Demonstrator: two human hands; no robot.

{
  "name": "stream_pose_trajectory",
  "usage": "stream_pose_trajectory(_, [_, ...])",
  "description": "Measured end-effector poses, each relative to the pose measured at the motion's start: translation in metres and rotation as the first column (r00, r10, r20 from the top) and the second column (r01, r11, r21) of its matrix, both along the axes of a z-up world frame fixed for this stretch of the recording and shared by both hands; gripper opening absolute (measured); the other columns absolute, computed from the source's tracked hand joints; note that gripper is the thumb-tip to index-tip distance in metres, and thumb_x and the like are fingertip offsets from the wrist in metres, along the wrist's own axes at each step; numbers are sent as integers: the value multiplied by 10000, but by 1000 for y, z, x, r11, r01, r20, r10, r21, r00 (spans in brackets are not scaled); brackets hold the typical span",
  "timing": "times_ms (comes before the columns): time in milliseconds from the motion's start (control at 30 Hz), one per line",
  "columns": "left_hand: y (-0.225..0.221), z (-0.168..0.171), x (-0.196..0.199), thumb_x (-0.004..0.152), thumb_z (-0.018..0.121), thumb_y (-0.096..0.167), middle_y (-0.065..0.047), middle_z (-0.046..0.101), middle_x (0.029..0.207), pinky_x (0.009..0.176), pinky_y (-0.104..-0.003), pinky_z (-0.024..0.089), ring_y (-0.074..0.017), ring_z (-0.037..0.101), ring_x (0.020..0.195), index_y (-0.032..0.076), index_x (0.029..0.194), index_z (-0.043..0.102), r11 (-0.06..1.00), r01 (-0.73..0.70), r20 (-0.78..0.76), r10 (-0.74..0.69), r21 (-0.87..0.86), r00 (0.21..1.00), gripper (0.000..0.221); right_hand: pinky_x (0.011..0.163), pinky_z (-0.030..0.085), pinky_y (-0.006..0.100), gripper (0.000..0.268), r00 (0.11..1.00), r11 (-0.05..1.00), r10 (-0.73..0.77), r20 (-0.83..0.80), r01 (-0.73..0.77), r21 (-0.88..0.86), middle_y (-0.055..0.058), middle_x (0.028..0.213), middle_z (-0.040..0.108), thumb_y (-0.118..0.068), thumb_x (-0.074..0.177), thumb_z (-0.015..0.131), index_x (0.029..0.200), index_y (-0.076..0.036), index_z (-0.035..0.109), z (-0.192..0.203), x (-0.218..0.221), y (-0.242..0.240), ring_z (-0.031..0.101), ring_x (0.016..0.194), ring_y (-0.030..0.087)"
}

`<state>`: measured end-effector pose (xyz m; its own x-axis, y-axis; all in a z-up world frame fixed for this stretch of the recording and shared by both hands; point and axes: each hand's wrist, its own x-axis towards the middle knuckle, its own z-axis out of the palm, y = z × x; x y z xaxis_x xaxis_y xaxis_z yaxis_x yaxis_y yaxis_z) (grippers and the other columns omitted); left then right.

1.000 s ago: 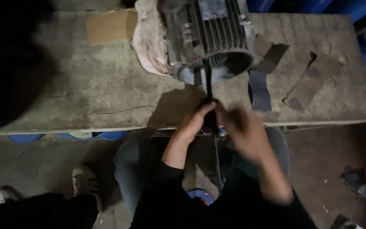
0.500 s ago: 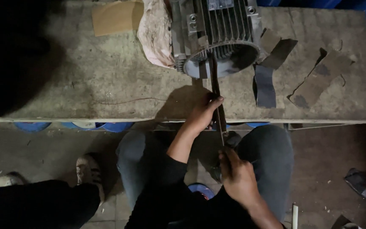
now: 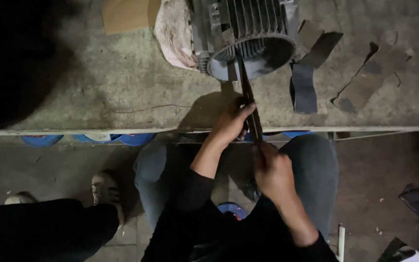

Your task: Preparing sandpaper strips and using a metal guide to sand the internal slots of an electric motor housing.

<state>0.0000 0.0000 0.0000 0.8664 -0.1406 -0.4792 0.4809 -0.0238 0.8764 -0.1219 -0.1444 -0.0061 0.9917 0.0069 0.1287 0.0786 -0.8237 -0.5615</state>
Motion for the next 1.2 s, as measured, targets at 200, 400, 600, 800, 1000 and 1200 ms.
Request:
stream_pose_trajectory(200, [3,6,5,958,703,467,-249,666,1059,439,-303,617,-265,697,662,-33,1396,611,999,-33,15,33,-21,999,671,549,573,483,217,997,994,-40,65,33,103,170,772,769,-247,998,713,1056,-62,810,2,10,9,737,716,451])
stream_pose_trajectory(400, [-1,7,0,969,705,454,-249,648,1120,436,-282,610,-246,663,657,-26,1437,583,994,-69,-10,68,-91,998,681,532,532,581,208,998,998,-43,48,45,-47,188,620,706,-269,951,738,960,-63,760,5,1,8,709,647,500])
stream_pose_trajectory(600, [7,4,10,974,604,605,-271,679,1322,826,-533,625,-379,758,906,81,1492,582,997,40,23,-42,72,999,737,718,534,708,607,994,993,-110,-17,109,-47,210,716,750,-596,906,768,1245,-108,648,38,34,12,733,760,533])
stream_pose_trajectory(800, [9,40,4,945,479,723,-261,561,1567,1252,-486,343,-425,492,1494,100,1538,596,995,-10,-144,25,102,989,868,600,589,512,370,996,998,15,91,-21,64,202,784,768,-372,1106,648,1071,-17,748,49,122,19,744,749,484])
stream_pose_trajectory(1000, [18,-3,15,857,622,518,-40,796,753,839,-298,562,-176,803,672,174,883,831,961,111,-157,-73,251,985,403,475,561,367,241,946,907,148,290,-12,-422,73,615,712,-277,987,707,838,-95,756,-6,212,23,725,539,321])
stream_pose_trajectory(1200, [20,-22,12,957,671,410,-213,756,865,641,-412,625,-275,781,726,-53,1108,721,986,97,37,-103,134,994,489,378,444,320,301,920,919,170,354,-18,-394,52,477,558,-199,918,641,630,-116,612,-8,251,35,625,431,264])
